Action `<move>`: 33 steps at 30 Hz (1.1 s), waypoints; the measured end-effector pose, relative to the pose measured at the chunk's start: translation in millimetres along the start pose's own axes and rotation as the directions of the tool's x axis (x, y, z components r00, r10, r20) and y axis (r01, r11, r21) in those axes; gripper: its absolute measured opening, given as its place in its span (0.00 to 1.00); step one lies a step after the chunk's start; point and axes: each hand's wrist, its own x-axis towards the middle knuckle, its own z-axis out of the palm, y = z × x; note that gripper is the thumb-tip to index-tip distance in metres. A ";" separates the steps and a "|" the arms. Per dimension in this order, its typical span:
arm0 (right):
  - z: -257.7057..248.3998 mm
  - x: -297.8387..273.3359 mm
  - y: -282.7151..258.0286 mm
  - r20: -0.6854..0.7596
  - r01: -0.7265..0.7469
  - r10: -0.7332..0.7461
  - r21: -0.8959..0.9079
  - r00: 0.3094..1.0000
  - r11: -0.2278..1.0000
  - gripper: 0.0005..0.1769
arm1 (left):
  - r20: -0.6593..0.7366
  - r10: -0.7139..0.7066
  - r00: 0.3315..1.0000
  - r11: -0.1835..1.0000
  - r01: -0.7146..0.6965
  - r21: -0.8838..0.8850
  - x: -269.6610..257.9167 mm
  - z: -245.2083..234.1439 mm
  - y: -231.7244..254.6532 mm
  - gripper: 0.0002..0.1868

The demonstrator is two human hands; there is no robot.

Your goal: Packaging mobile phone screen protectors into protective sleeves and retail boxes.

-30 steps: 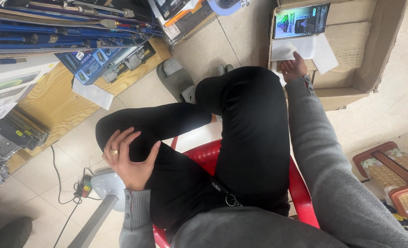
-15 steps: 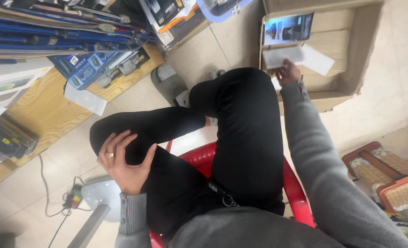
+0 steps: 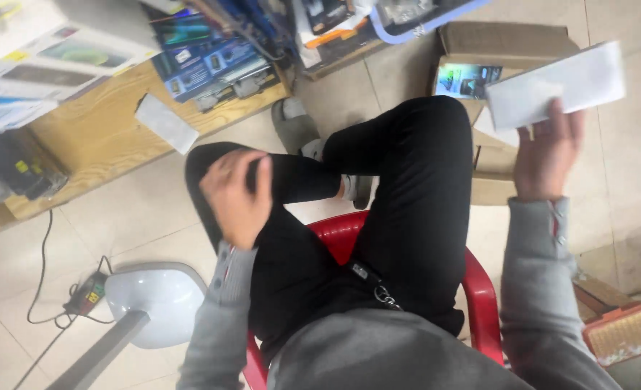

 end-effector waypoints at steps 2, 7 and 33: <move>53.5 -49.2 -53.5 0.109 -0.018 0.014 0.033 0.994 0.999 0.28 | 0.112 -0.117 0.987 0.971 0.137 -0.195 0.3 16.1 -3.6 0.14; 132.8 -123.4 -65.6 0.413 -0.142 0.072 0.142 0.908 0.980 0.25 | 0.508 -0.326 0.797 0.724 0.556 -0.408 6.9 52.8 -5.0 0.37; 266.4 87.0 73.2 0.624 0.506 0.111 -0.713 0.773 0.485 0.18 | 0.665 -0.396 0.633 -0.626 0.343 -0.700 7.5 75.2 -64.9 0.31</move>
